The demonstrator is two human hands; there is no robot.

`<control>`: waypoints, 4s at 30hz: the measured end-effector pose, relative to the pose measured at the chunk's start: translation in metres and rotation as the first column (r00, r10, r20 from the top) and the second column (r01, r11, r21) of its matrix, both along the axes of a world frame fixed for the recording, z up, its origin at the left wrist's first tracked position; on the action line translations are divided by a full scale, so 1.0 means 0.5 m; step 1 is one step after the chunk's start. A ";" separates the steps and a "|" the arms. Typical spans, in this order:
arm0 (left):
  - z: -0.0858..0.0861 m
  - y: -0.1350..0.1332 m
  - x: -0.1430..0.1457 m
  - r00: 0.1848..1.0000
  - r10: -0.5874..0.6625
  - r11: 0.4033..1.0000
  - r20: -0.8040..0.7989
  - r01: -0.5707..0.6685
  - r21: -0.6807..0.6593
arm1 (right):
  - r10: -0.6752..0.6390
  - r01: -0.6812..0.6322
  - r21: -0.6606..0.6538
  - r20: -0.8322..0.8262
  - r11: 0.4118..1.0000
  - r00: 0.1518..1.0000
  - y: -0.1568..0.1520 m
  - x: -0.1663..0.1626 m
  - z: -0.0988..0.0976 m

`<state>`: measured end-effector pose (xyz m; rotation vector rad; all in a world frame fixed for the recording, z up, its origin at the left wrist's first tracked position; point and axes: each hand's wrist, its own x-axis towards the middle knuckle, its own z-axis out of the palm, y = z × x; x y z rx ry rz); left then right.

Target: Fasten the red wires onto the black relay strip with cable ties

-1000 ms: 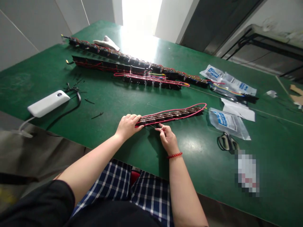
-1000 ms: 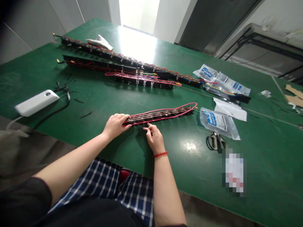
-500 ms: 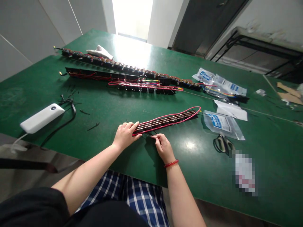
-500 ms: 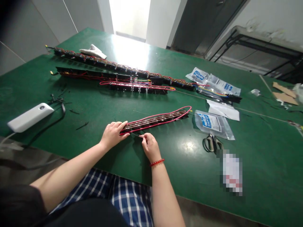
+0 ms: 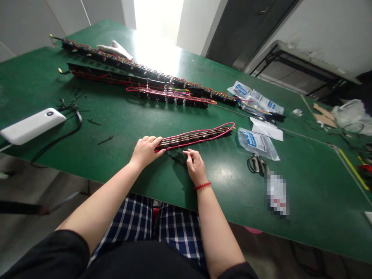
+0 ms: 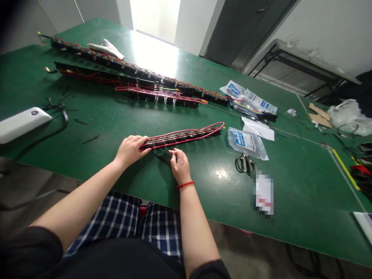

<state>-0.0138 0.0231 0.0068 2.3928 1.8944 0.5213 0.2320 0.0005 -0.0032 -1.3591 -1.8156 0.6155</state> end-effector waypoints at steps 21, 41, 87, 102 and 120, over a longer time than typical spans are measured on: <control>0.015 0.083 -0.018 0.982 -0.185 0.979 -0.040 0.181 -0.091 | 0.158 -0.158 -0.125 -0.009 0.979 0.987 -0.070 0.056 0.004; -0.001 0.156 -0.026 0.819 -0.549 0.816 0.167 0.568 -0.104 | -0.287 0.288 -0.002 -0.082 0.958 0.954 -0.125 0.137 0.039; -0.034 -0.065 -0.017 0.950 -0.283 0.958 0.129 0.275 0.073 | -0.373 0.295 0.269 0.313 0.917 0.873 -0.065 0.134 -0.001; -0.029 -0.067 -0.014 0.957 -0.273 0.961 0.099 0.265 0.085 | -0.376 0.315 0.245 0.266 0.917 0.888 -0.050 0.134 -0.001; -0.026 -0.067 -0.015 0.959 -0.266 0.963 0.096 0.259 0.079 | -0.260 0.240 0.250 0.050 0.938 0.964 -0.095 0.095 0.028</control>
